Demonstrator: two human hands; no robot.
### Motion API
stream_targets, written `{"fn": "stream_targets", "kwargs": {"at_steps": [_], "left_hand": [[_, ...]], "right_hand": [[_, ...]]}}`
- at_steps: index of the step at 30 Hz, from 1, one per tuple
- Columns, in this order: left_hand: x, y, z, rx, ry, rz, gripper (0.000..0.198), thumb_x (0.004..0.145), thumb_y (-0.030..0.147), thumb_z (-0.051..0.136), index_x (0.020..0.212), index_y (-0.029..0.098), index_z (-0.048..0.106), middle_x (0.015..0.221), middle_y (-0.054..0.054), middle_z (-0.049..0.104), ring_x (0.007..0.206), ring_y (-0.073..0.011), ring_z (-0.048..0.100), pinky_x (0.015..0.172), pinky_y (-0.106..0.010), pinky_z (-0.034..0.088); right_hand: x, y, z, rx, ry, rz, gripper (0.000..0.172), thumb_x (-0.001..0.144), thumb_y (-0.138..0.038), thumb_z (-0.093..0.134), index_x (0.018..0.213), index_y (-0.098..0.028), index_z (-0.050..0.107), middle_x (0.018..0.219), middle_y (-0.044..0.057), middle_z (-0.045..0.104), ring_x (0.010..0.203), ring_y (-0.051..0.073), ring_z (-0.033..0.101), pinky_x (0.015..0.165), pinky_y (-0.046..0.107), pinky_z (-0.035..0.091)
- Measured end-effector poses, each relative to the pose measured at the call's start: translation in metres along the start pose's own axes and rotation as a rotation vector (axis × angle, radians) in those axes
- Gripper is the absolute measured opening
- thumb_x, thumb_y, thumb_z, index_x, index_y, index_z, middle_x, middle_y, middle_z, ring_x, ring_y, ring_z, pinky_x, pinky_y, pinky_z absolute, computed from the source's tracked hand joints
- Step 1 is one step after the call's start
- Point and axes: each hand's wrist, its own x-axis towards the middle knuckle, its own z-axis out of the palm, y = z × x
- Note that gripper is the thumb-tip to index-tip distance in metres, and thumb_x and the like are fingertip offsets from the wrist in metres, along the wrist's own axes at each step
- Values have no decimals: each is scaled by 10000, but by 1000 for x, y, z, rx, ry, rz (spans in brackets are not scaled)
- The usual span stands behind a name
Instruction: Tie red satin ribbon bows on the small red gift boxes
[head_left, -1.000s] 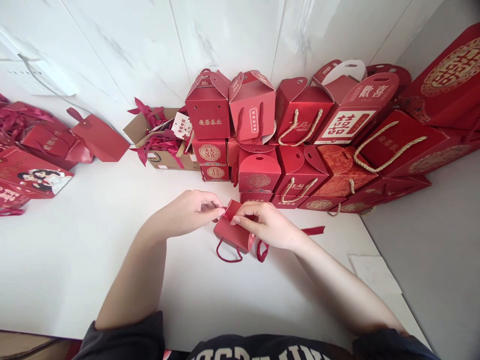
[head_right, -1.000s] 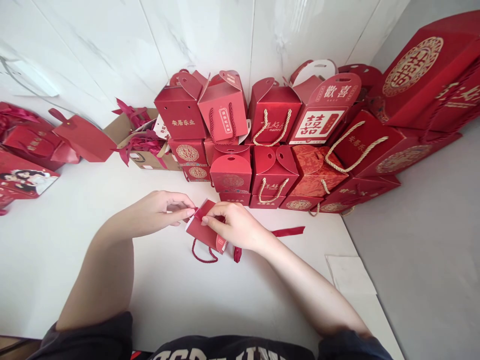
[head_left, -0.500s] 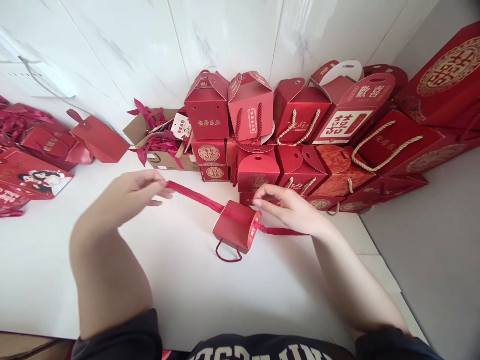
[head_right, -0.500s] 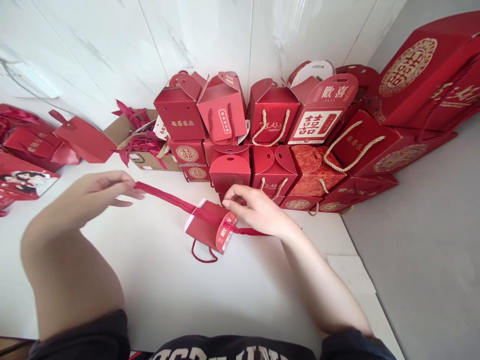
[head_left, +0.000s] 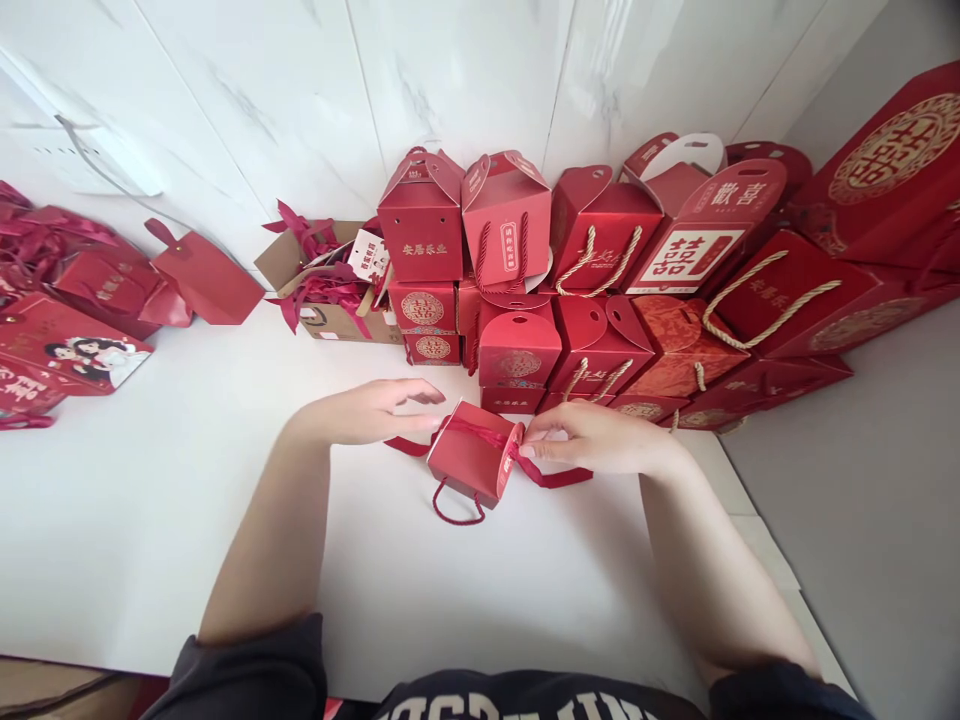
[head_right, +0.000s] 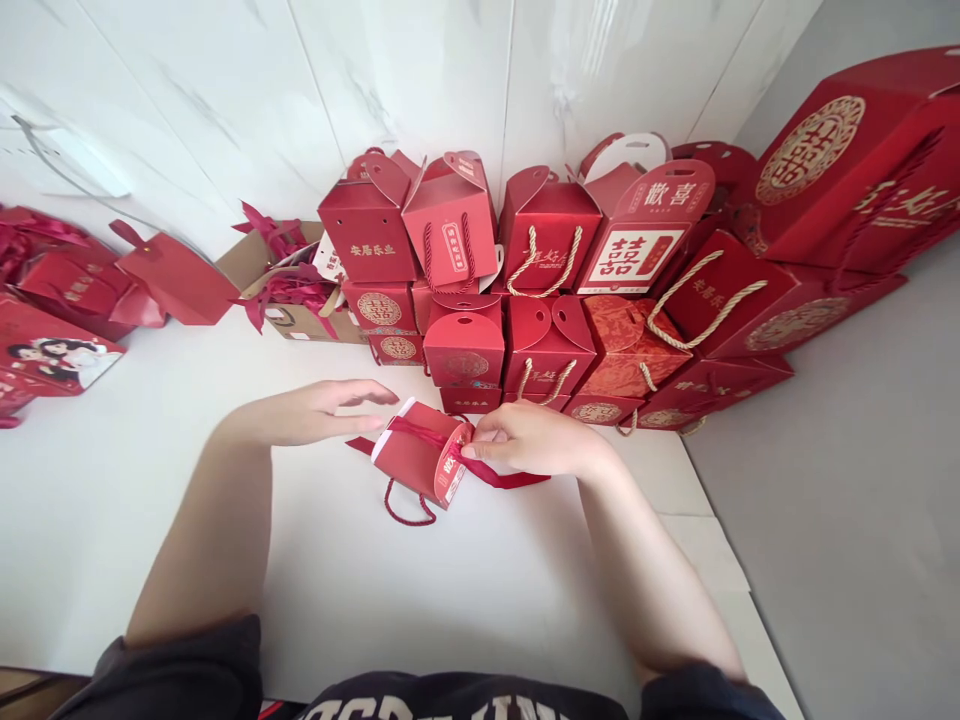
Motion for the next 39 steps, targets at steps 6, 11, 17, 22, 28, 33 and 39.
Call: {"fn": "stream_targets", "kwargs": {"at_steps": [6, 11, 17, 22, 28, 33, 39], "left_hand": [[20, 8, 16, -43, -186, 43, 488, 790, 630, 557, 1006, 197, 618, 1012, -39, 661, 861, -181, 599, 713, -263, 456], [16, 8, 15, -55, -253, 44, 455, 798, 613, 550, 781, 165, 628, 815, -34, 635, 680, -145, 548, 633, -262, 435], [13, 14, 14, -136, -291, 44, 339, 782, 526, 612, 767, 188, 629, 770, -7, 633, 634, -127, 529, 581, -239, 410], [13, 20, 22, -98, -234, 21, 333, 775, 498, 615, 682, 178, 597, 657, 5, 562, 562, -112, 448, 510, -237, 343], [15, 22, 26, -107, -264, 74, 318, 774, 465, 622, 653, 177, 562, 579, 25, 428, 504, -91, 326, 459, -236, 282], [-1, 14, 5, -263, -334, 38, 309, 795, 464, 628, 700, 170, 639, 563, 21, 413, 490, -83, 358, 433, -215, 345], [-8, 1, -7, -346, -247, 136, 291, 800, 423, 671, 691, 153, 673, 490, 24, 427, 427, -56, 332, 375, -182, 266]], "right_hand": [[8, 3, -2, -45, -152, 92, 393, 793, -556, 631, 824, -185, 755, 721, 7, 680, 625, 146, 561, 563, 242, 387], [11, 4, -3, 117, -224, 11, 328, 810, -479, 648, 842, -161, 721, 735, 5, 669, 634, 125, 565, 579, 227, 399], [9, 3, -4, 274, -270, -78, 256, 888, -408, 580, 906, -165, 658, 909, 44, 698, 837, 160, 627, 740, 258, 454], [9, -7, 5, 104, -177, 14, 293, 898, -447, 540, 896, -174, 647, 685, -7, 602, 602, 121, 550, 551, 226, 388], [11, -15, 22, -161, 0, -48, 130, 834, -316, 592, 846, -197, 641, 729, -22, 599, 606, 115, 483, 539, 234, 335], [2, -16, 7, 5, -40, -38, 320, 904, -480, 518, 787, -192, 591, 685, -25, 525, 594, 109, 476, 527, 225, 369], [-5, -13, 0, 281, 8, 9, 444, 891, -586, 505, 699, -187, 472, 651, -37, 390, 571, 105, 443, 523, 236, 436]]}}
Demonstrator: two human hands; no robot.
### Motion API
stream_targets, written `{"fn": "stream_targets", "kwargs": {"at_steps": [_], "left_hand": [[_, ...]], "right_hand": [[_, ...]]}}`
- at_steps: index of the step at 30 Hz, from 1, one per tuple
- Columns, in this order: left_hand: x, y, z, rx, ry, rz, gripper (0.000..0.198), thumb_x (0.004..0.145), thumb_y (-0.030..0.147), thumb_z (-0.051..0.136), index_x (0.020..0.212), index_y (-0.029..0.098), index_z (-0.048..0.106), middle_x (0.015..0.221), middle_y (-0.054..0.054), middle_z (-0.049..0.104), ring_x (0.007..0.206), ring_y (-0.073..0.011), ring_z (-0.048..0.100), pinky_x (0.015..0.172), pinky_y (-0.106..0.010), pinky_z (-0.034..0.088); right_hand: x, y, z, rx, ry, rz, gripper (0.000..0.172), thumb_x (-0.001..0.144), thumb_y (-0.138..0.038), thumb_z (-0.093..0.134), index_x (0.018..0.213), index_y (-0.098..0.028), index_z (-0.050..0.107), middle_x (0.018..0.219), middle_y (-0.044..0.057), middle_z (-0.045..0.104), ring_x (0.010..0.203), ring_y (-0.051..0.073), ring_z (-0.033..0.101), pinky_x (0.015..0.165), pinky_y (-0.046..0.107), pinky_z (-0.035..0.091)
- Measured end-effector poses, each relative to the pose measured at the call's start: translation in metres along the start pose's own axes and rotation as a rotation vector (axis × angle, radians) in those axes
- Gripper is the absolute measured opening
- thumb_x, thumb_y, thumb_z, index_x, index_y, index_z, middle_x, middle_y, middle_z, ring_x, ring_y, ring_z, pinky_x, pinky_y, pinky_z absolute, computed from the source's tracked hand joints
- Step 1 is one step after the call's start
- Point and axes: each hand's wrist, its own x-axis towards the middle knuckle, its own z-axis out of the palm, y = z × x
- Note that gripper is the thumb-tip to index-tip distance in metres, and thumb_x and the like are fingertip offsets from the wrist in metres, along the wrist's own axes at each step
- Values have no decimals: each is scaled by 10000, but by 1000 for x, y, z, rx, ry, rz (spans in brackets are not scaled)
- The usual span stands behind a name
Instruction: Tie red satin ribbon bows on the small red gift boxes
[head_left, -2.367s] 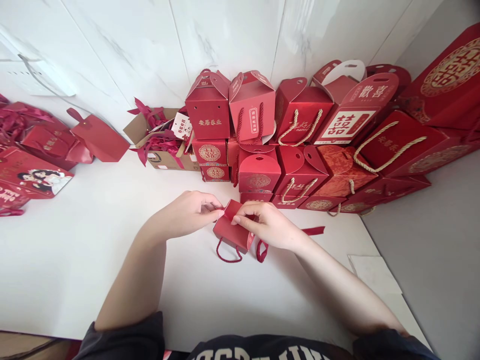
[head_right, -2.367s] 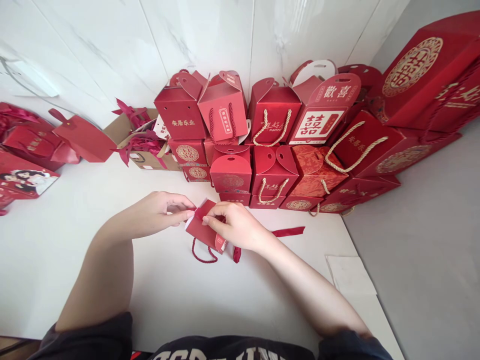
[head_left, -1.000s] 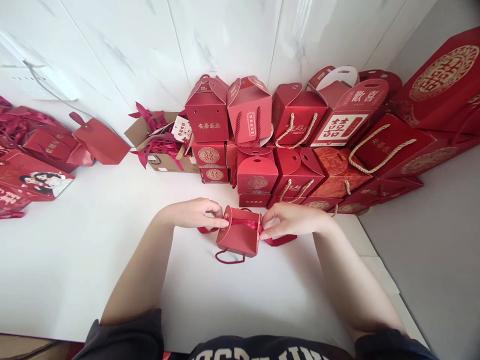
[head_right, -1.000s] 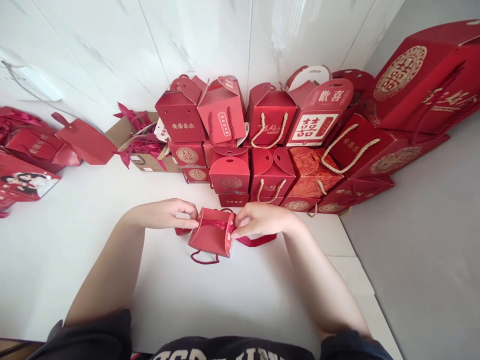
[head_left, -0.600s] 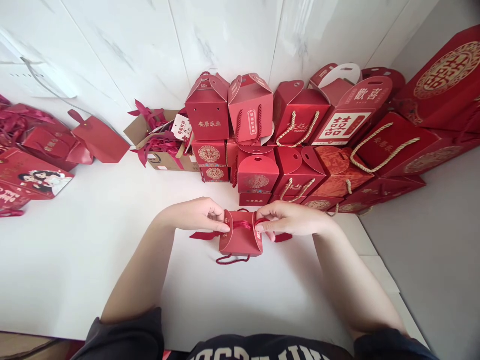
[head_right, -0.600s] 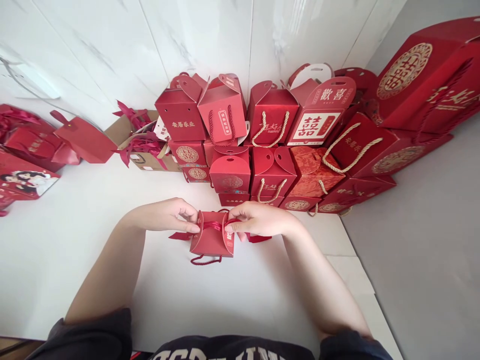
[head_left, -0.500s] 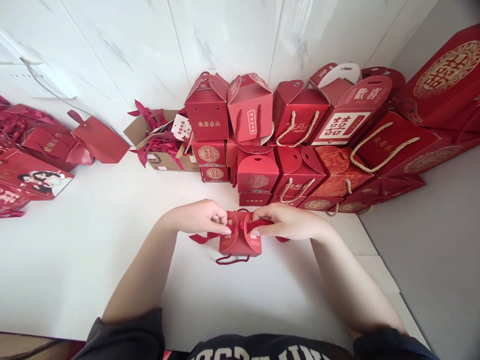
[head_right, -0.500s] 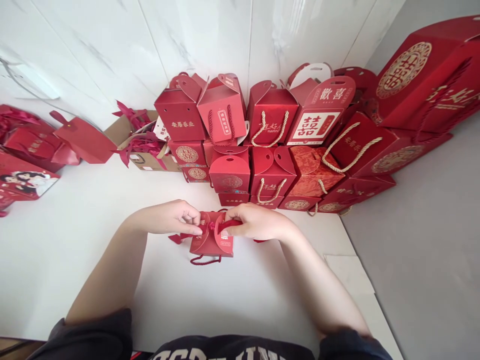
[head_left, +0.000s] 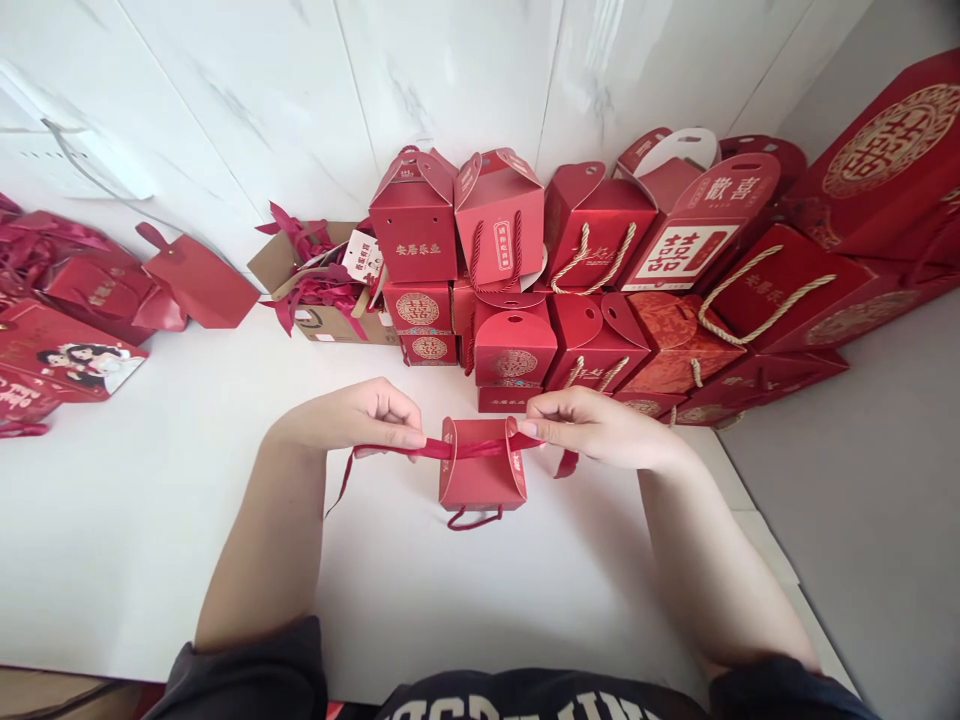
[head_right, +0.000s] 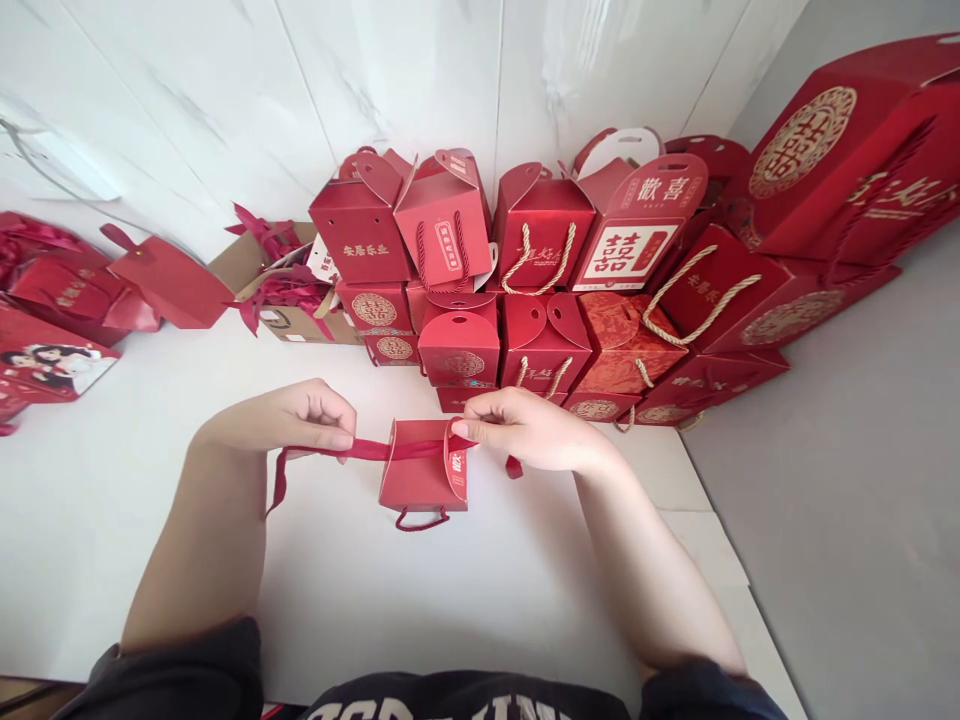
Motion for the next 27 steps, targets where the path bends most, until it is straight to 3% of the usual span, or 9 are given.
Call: {"fn": "stream_targets", "kwargs": {"at_steps": [2, 4, 7, 10, 14, 17, 21, 27], "left_hand": [[4, 1, 3, -68, 15, 60, 289, 790, 416, 687, 673, 153, 667, 492, 25, 431, 415, -54, 322, 365, -187, 246], [9, 4, 10, -139, 30, 137, 306, 766, 421, 710, 627, 152, 658, 561, 1, 501, 445, -65, 380, 387, -199, 311], [13, 12, 21, -217, 76, 284, 304, 747, 388, 735, 575, 148, 662, 851, -85, 661, 697, -154, 594, 574, -251, 493], [14, 16, 31, -317, 40, 326, 254, 778, 368, 711, 643, 152, 716, 1034, -142, 703, 836, -227, 664, 687, -327, 555], [11, 17, 39, -445, 52, 455, 260, 816, 427, 661, 863, 202, 783, 911, -131, 736, 667, -207, 672, 601, -342, 559], [7, 21, 43, -387, 209, 589, 227, 809, 357, 687, 969, 227, 782, 910, -121, 739, 709, -208, 674, 607, -326, 552], [8, 36, 48, -364, 465, 742, 128, 808, 217, 706, 912, 260, 766, 790, -45, 746, 730, -168, 678, 692, -296, 549], [17, 61, 49, -510, 549, 785, 414, 733, 181, 787, 1113, 281, 657, 758, 15, 735, 781, -161, 700, 774, -308, 562]], "right_hand": [[0, 0, 2, 39, 16, -50, 430, 890, -561, 534, 694, -182, 479, 654, -36, 401, 583, 102, 439, 555, 240, 428], [0, -3, 4, 76, 25, -138, 393, 901, -509, 557, 704, -171, 522, 666, -28, 442, 619, 104, 440, 601, 244, 410], [-2, -7, 4, 163, 48, -273, 321, 899, -423, 603, 723, -156, 601, 793, 13, 547, 704, 113, 477, 658, 250, 410], [-3, -8, 4, 263, 52, -359, 289, 894, -385, 621, 723, -154, 657, 964, 62, 639, 771, 130, 547, 650, 254, 424], [-3, -4, 5, 413, 15, -473, 333, 914, -412, 580, 727, -166, 706, 894, 75, 709, 706, 144, 613, 633, 270, 464], [-4, -7, 9, 486, 76, -548, 347, 901, -450, 583, 751, -169, 721, 796, 62, 702, 612, 139, 596, 616, 290, 483], [-2, -20, 15, 555, 192, -583, 258, 883, -412, 628, 857, -181, 740, 766, 37, 682, 584, 116, 562, 585, 262, 464], [9, -43, 19, 765, 108, -692, 221, 899, -387, 608, 865, -210, 735, 767, 20, 677, 527, 78, 478, 509, 215, 406]]}}
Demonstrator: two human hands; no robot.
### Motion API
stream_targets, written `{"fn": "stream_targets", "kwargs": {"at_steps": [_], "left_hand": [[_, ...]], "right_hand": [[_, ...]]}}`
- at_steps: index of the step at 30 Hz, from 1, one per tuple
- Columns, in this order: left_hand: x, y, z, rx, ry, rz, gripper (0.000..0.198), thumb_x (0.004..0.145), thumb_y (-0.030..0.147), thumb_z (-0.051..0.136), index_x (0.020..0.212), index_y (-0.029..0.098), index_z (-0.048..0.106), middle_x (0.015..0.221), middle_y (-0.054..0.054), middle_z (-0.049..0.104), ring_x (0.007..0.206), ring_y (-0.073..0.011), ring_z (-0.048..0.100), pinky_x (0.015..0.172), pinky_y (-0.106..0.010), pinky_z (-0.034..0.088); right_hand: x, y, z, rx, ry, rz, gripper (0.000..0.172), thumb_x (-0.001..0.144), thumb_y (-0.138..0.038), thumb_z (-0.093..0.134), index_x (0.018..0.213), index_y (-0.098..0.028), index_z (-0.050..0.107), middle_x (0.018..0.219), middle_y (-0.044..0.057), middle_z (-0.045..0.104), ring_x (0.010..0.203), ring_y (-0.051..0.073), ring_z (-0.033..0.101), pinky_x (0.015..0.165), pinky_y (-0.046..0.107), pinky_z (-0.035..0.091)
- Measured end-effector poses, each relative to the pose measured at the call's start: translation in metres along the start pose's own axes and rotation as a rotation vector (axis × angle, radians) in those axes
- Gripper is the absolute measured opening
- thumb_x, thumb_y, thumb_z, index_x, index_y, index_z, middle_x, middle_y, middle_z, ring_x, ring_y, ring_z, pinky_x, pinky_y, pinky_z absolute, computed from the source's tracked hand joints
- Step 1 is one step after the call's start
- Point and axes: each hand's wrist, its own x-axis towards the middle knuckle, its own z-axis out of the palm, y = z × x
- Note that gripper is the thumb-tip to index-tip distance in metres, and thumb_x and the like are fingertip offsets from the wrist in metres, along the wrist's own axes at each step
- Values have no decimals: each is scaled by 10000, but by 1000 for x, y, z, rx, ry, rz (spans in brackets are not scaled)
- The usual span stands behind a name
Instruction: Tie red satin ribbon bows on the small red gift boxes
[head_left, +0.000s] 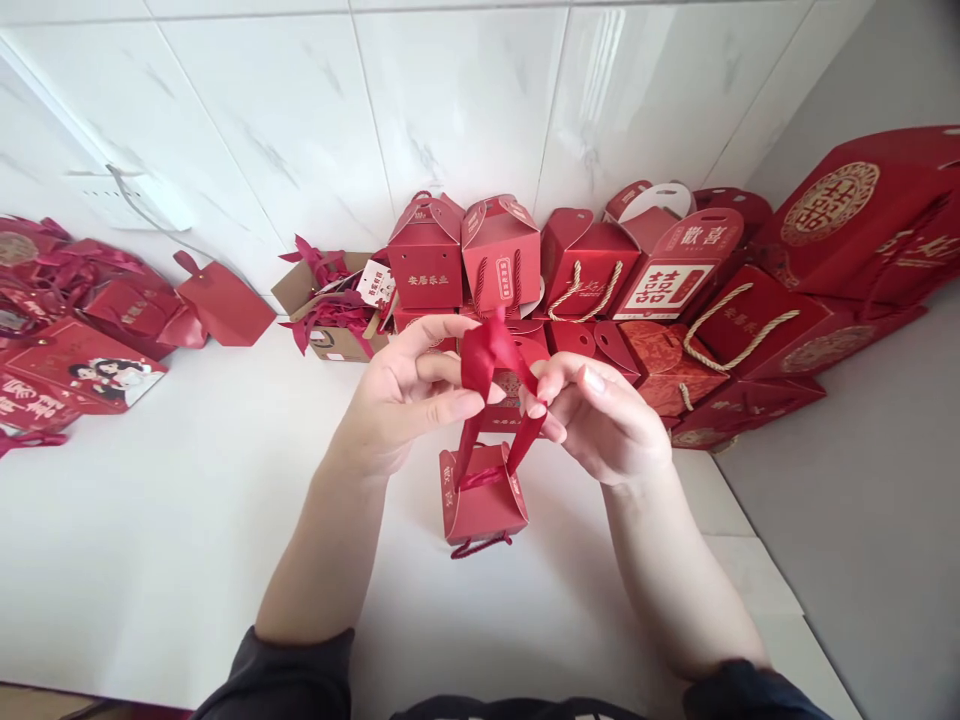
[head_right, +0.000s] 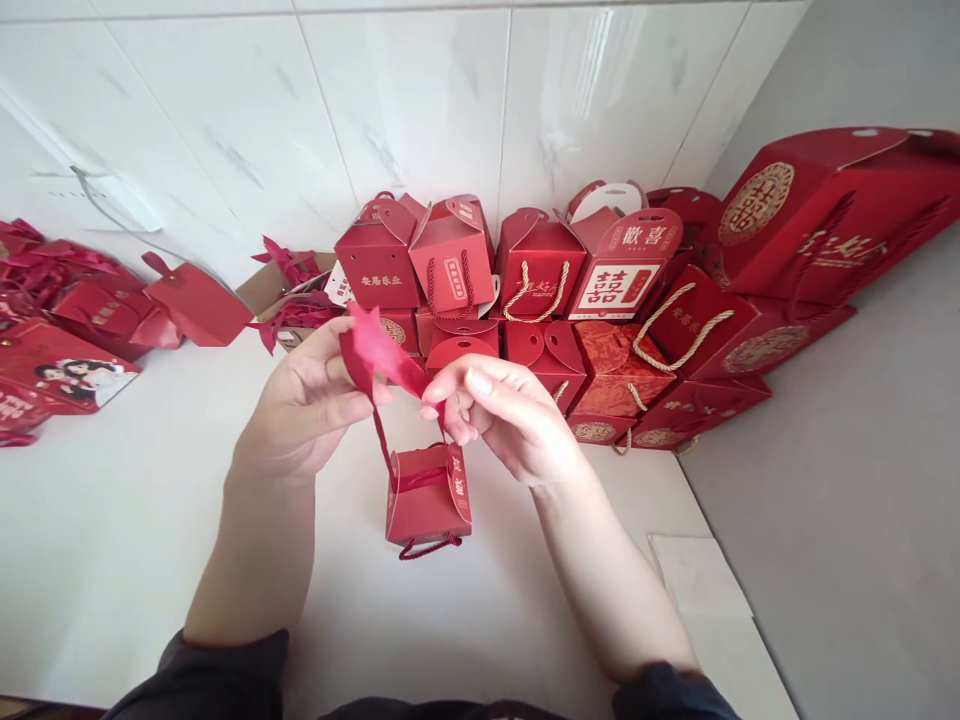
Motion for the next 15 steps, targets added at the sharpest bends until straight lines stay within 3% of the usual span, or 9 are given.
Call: {"fn": "stream_targets", "kwargs": {"at_steps": [3, 5, 7, 9, 12, 15], "left_hand": [[5, -1, 6, -20, 12, 56, 152, 729, 227, 793, 858, 234, 713, 797, 0, 741, 789, -171, 699, 758, -329, 570], [8, -3, 11, -28, 48, 92, 118, 706, 238, 810, 714, 203, 698, 943, -29, 749, 881, -201, 700, 796, -360, 573], [9, -5, 16, -41, 53, 77, 138, 689, 252, 823, 712, 187, 704, 1012, -62, 740, 906, -229, 701, 795, -387, 583], [10, -6, 20, -72, 9, 22, 154, 705, 278, 810, 767, 172, 716, 891, -76, 745, 762, -222, 711, 675, -381, 602], [10, -6, 25, -104, 33, -3, 130, 738, 275, 781, 769, 172, 709, 710, -34, 717, 549, -169, 664, 483, -319, 576], [8, -6, 28, -28, 239, 63, 127, 704, 227, 808, 746, 194, 692, 737, -1, 734, 604, -147, 686, 551, -279, 596]], "right_hand": [[4, 0, 4, 70, 49, -3, 157, 874, -336, 637, 812, -212, 711, 744, 5, 654, 510, 73, 448, 503, 211, 406], [6, 3, 7, 137, 73, 25, 149, 842, -326, 671, 761, -202, 690, 705, -6, 629, 501, 65, 436, 480, 192, 385], [7, 7, 9, 197, 71, 78, 177, 821, -332, 690, 723, -186, 669, 668, -12, 606, 490, 58, 431, 452, 176, 354], [7, 11, 12, 213, 49, 118, 192, 817, -343, 693, 723, -179, 659, 658, -13, 595, 487, 57, 442, 449, 175, 352], [7, 12, 15, 77, 15, 116, 202, 864, -359, 649, 772, -181, 664, 675, -5, 600, 544, 76, 503, 495, 192, 389], [5, 7, 19, -246, 163, -48, 147, 912, -309, 609, 823, -198, 645, 737, -6, 606, 636, 91, 529, 566, 209, 420]]}}
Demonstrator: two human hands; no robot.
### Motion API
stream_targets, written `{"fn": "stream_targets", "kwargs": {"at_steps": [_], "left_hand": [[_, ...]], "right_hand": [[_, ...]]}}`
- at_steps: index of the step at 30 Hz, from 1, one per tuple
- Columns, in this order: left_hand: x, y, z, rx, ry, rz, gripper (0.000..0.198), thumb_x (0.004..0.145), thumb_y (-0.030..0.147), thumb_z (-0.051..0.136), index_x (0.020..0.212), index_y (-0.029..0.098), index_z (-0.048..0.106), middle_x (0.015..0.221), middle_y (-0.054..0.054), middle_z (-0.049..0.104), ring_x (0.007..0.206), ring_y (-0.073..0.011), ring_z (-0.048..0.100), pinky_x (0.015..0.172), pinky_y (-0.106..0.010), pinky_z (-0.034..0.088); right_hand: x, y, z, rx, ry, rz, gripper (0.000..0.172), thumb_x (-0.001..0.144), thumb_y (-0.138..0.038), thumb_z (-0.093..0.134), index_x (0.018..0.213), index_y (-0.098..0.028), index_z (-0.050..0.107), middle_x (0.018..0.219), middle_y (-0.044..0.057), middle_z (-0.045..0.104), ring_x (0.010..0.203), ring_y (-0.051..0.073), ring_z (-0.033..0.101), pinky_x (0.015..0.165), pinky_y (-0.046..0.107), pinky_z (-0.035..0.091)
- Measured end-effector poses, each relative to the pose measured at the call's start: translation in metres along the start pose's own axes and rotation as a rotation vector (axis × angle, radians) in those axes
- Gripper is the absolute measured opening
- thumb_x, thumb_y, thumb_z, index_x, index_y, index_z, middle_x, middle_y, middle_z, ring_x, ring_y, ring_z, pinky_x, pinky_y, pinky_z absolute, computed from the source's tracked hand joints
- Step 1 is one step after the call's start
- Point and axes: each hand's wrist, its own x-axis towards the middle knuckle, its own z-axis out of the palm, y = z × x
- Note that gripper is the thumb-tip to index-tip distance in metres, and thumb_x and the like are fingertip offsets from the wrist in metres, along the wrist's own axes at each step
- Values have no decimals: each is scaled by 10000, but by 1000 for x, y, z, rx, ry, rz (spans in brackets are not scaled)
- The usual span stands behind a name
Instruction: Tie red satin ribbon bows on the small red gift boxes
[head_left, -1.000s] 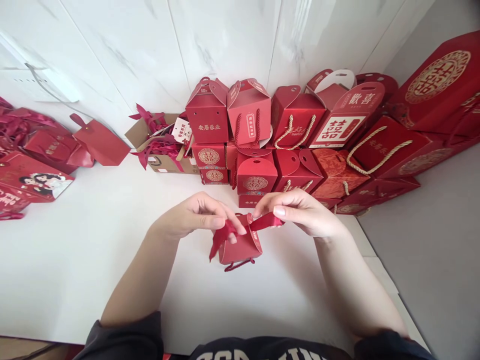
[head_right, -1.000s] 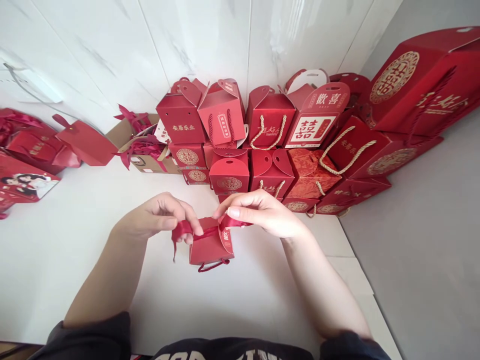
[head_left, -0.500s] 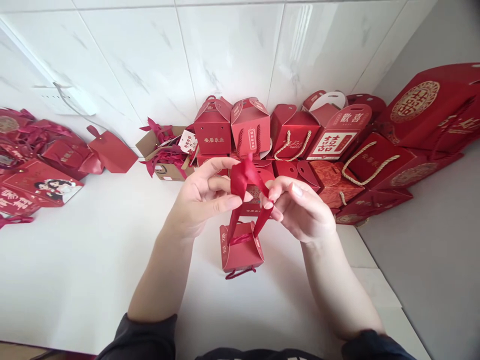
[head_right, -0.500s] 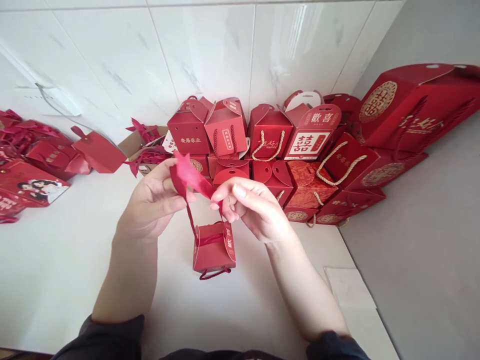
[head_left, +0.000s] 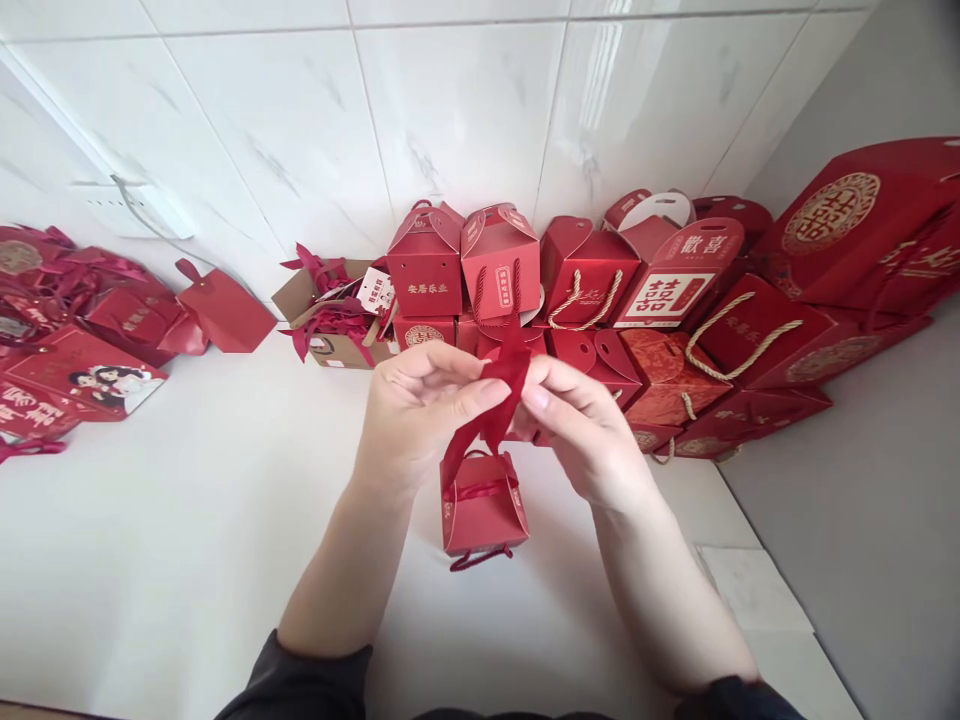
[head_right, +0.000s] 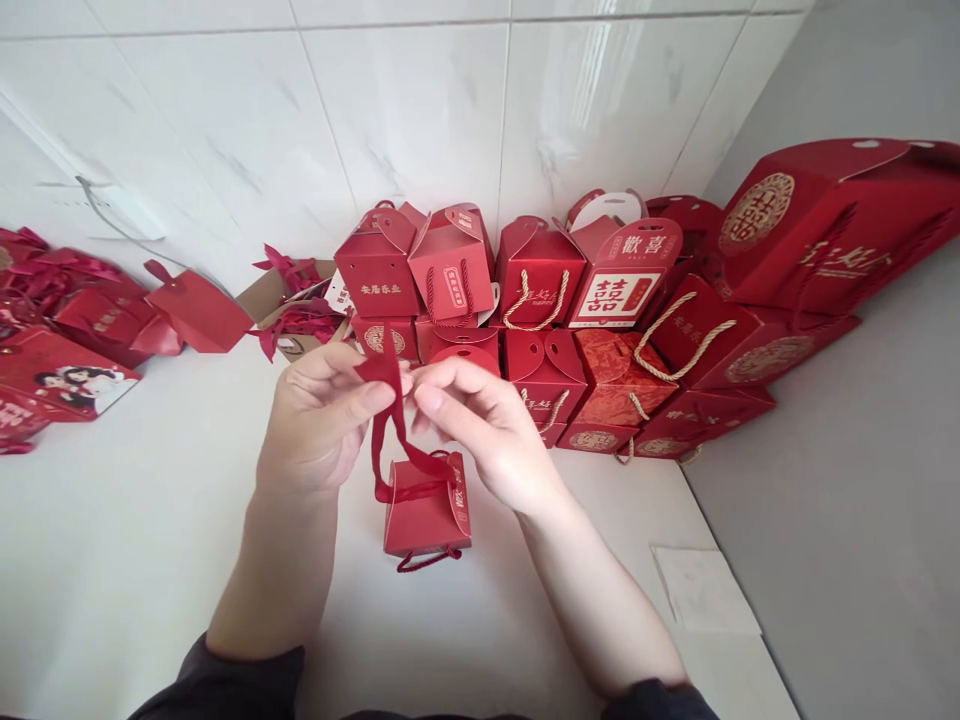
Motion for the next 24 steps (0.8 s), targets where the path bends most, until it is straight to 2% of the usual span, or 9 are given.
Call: {"fn": "stream_targets", "kwargs": {"at_steps": [2, 4, 9, 11, 13, 17, 24], "left_hand": [[-1, -1, 2, 100, 105, 54, 183, 657, 204, 839, 749, 201, 681, 716, 17, 733, 637, -136, 694, 599, -249, 593], [-2, -1, 5, 198, 145, 71, 213, 633, 207, 852, 744, 200, 669, 687, 26, 725, 615, -127, 685, 580, -230, 578], [-5, -2, 12, 343, 100, 33, 184, 671, 254, 826, 703, 181, 660, 688, 2, 717, 621, -143, 683, 581, -254, 585], [-5, -2, 14, 361, 71, 8, 183, 674, 255, 822, 703, 176, 660, 697, -4, 714, 640, -145, 683, 601, -257, 586], [-6, -3, 14, 370, 55, -10, 183, 675, 246, 821, 703, 173, 655, 697, -3, 709, 636, -135, 670, 594, -244, 572], [-5, -3, 13, 373, 44, -7, 175, 675, 221, 819, 711, 177, 654, 681, 13, 690, 601, -100, 627, 547, -204, 525], [-5, -2, 15, 366, 52, -24, 179, 692, 260, 811, 716, 176, 654, 669, 9, 687, 583, -104, 628, 533, -211, 522]], "right_hand": [[-2, -4, 2, -180, 156, -148, 81, 904, -280, 623, 862, -212, 629, 795, -9, 599, 679, 100, 528, 602, 226, 437], [-5, -6, 4, -289, 241, -249, 62, 888, -276, 641, 897, -218, 620, 814, -6, 588, 705, 115, 537, 619, 249, 447], [-9, -7, 9, -430, 373, -409, 122, 856, -228, 667, 964, -224, 611, 829, 2, 607, 677, 125, 555, 586, 271, 445], [-9, -8, 9, -484, 416, -455, 89, 855, -206, 661, 932, -224, 620, 845, 8, 622, 688, 130, 577, 586, 275, 459], [-9, -10, 8, -529, 452, -474, 47, 851, -187, 666, 863, -215, 630, 842, 12, 638, 724, 138, 601, 612, 280, 481], [-10, -11, 5, -545, 502, -452, 75, 835, -182, 697, 804, -205, 633, 846, 15, 674, 760, 146, 637, 658, 289, 520], [-12, -10, 3, -555, 480, -421, 119, 843, -202, 701, 766, -213, 611, 770, 1, 668, 685, 132, 647, 622, 270, 545]]}}
